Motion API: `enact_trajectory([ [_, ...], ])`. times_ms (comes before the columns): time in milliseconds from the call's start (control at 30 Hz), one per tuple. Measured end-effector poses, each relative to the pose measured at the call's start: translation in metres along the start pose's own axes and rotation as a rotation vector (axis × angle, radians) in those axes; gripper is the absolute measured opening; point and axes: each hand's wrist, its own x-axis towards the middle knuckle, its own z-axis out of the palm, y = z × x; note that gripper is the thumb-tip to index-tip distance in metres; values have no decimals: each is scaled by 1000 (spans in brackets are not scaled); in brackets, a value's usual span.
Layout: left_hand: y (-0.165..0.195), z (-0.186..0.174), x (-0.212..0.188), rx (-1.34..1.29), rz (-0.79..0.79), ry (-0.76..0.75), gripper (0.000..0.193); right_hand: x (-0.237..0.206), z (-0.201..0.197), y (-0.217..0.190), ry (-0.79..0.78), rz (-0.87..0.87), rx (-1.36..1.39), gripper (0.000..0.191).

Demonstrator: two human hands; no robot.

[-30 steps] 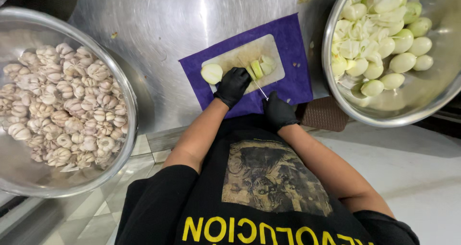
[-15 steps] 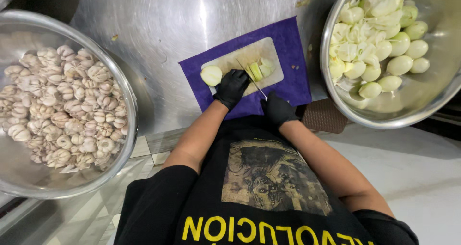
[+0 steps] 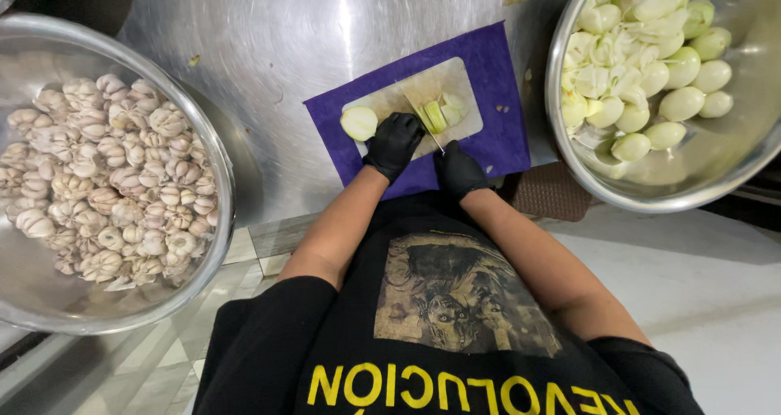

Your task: The person slices peeled shallots on a small white cutting board set on a purple cloth, using a knife to cut each shallot into slices. They transfer the cut slices into a large metal bowl of sliced shallots and take new whole peeled shallots from an adjacent bowl to continue slicing.

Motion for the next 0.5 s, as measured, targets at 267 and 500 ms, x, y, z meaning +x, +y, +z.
enact_trajectory([
  [267,3,-3,5,-26,0,24,15,-34,-24,50,-260,7,-69,42],
  [500,-3,-33,-3,-41,-38,-198,10,-47,-90,66,-230,-66,-153,49],
])
